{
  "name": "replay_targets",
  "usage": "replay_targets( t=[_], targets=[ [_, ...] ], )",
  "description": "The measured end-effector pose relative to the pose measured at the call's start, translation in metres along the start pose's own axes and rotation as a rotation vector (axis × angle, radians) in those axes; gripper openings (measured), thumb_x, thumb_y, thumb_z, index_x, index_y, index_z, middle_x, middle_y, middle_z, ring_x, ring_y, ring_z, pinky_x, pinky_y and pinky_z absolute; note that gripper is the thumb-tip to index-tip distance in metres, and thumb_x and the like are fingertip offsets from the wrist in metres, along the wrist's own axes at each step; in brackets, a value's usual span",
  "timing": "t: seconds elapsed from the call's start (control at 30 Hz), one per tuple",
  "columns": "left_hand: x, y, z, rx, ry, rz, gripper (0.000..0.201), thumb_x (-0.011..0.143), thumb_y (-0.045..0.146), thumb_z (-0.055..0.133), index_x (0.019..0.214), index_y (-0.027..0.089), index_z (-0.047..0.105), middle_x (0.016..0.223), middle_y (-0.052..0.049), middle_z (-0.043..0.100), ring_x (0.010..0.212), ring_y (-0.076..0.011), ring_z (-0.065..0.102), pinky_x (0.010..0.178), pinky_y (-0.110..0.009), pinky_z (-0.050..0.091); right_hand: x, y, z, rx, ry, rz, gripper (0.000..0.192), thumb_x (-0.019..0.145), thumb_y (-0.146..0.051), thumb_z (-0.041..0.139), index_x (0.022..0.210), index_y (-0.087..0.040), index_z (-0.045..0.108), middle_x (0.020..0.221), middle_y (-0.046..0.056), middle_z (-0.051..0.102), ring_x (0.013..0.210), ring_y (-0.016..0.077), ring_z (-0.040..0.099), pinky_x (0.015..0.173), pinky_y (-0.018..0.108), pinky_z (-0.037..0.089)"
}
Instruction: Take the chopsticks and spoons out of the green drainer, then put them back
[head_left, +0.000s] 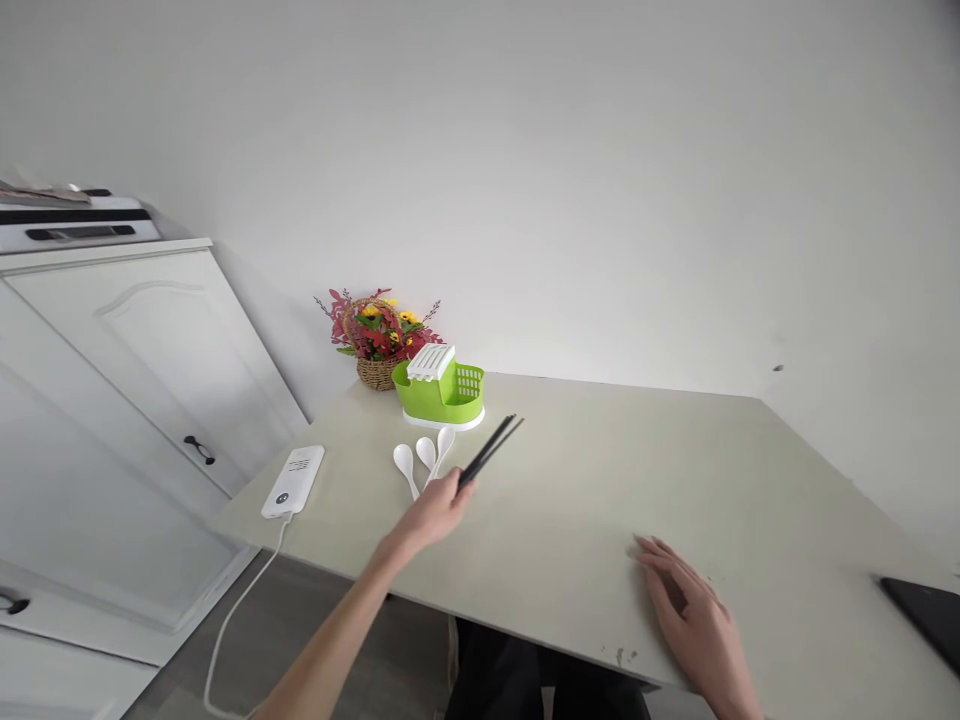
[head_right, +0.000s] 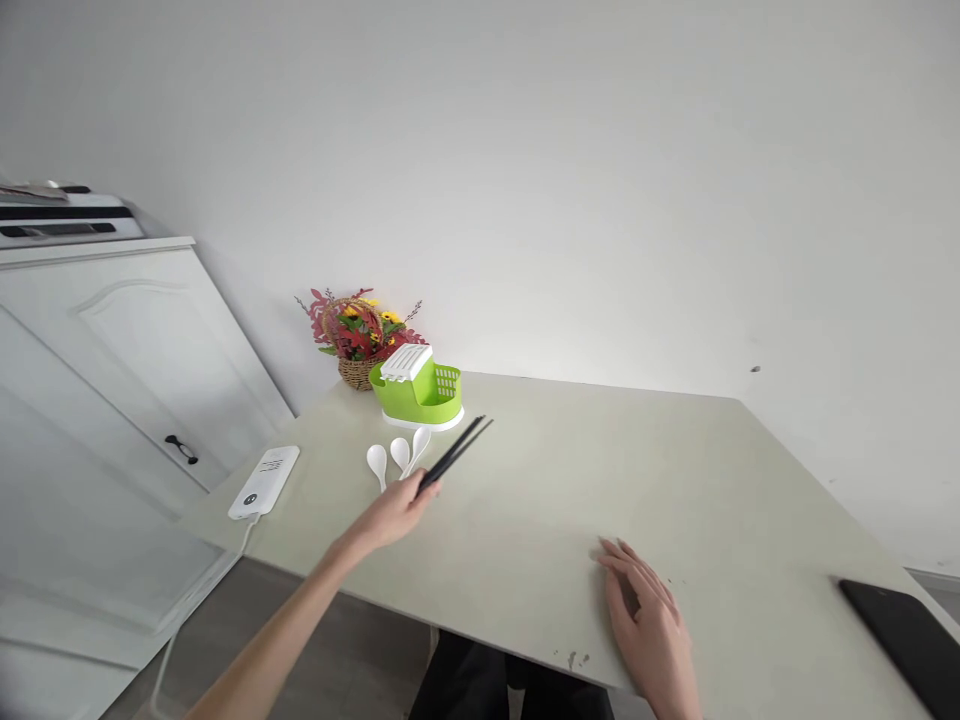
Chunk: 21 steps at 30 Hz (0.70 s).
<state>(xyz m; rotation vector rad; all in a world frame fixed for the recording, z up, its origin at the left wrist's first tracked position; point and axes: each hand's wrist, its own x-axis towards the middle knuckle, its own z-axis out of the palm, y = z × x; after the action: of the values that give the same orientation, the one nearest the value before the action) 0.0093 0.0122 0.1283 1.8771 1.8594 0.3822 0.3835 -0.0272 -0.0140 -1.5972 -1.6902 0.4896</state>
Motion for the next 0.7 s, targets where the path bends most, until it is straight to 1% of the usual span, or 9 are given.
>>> replay_targets(
  t=[0.1,0.17,0.23,0.33,0.43,0.53,0.6,0.7],
  targets=[
    [0.011,0.036,0.037,0.169,-0.036,0.017,0.035,0.107,0.046,0.035,0.106,0.018,0.056,0.087,-0.012,0.072,0.082,-0.0284,0.073,0.066,-0.033,0.048,0.001,-0.004,-0.002,0.003,-0.002,-0.01,0.039,0.101,-0.052,0.044,0.114,-0.03,0.073,0.141,0.002,0.068,0.143,0.0304,0.051,0.097,0.047,0.057],
    [0.017,0.051,0.058,0.254,-0.03,0.019,0.039,0.108,0.046,0.031,0.11,0.016,0.056,0.09,-0.016,0.073,0.088,-0.0314,0.075,0.069,-0.035,0.05,0.002,-0.007,-0.004,0.008,0.001,-0.016,0.039,0.102,-0.05,0.044,0.115,-0.028,0.073,0.141,0.004,0.068,0.143,0.0303,0.051,0.103,0.05,0.053],
    [0.022,0.059,0.073,0.313,-0.009,0.014,0.042,0.109,0.043,0.027,0.114,0.014,0.057,0.092,-0.017,0.074,0.092,-0.0319,0.075,0.071,-0.035,0.052,0.002,-0.008,-0.004,0.027,0.004,-0.012,0.039,0.102,-0.049,0.044,0.116,-0.027,0.073,0.14,0.006,0.068,0.143,0.0307,0.051,0.106,0.052,0.05],
    [0.026,0.063,0.09,0.386,0.021,0.008,0.043,0.11,0.038,0.025,0.123,0.011,0.055,0.093,-0.02,0.073,0.093,-0.0315,0.076,0.072,-0.035,0.053,0.003,-0.011,-0.005,0.062,0.005,-0.005,0.04,0.102,-0.049,0.043,0.115,-0.027,0.073,0.14,0.007,0.068,0.144,0.031,0.05,0.11,0.054,0.047],
    [0.025,0.062,0.099,0.441,0.029,0.023,0.042,0.109,0.03,0.025,0.131,0.008,0.053,0.094,-0.022,0.072,0.093,-0.0321,0.076,0.071,-0.036,0.054,0.003,-0.012,-0.005,0.072,0.002,-0.013,0.038,0.102,-0.048,0.043,0.114,-0.027,0.073,0.14,0.007,0.068,0.143,0.0307,0.051,0.112,0.055,0.045],
    [0.02,0.062,0.1,0.489,0.002,0.015,0.04,0.105,0.02,0.03,0.136,0.006,0.05,0.098,-0.025,0.07,0.092,-0.0333,0.075,0.07,-0.037,0.054,0.003,-0.012,-0.006,0.075,0.013,0.002,0.037,0.102,-0.048,0.044,0.115,-0.028,0.072,0.142,0.005,0.067,0.141,0.0306,0.052,0.107,0.053,0.05],
    [0.016,0.064,0.098,0.508,-0.018,-0.004,0.04,0.102,0.015,0.035,0.137,0.007,0.051,0.102,-0.026,0.068,0.093,-0.0337,0.075,0.072,-0.038,0.055,0.003,-0.012,-0.006,0.081,0.01,0.029,0.036,0.102,-0.049,0.044,0.116,-0.03,0.071,0.144,0.004,0.065,0.142,0.0307,0.052,0.102,0.051,0.053],
    [0.012,0.069,0.096,0.517,-0.019,-0.014,0.039,0.098,0.012,0.04,0.135,0.01,0.054,0.103,-0.025,0.067,0.093,-0.0326,0.074,0.073,-0.037,0.056,0.003,-0.011,-0.007,0.077,-0.007,0.039,0.036,0.102,-0.049,0.044,0.117,-0.031,0.07,0.144,0.003,0.065,0.143,0.0305,0.05,0.103,0.051,0.052]
  ],
)
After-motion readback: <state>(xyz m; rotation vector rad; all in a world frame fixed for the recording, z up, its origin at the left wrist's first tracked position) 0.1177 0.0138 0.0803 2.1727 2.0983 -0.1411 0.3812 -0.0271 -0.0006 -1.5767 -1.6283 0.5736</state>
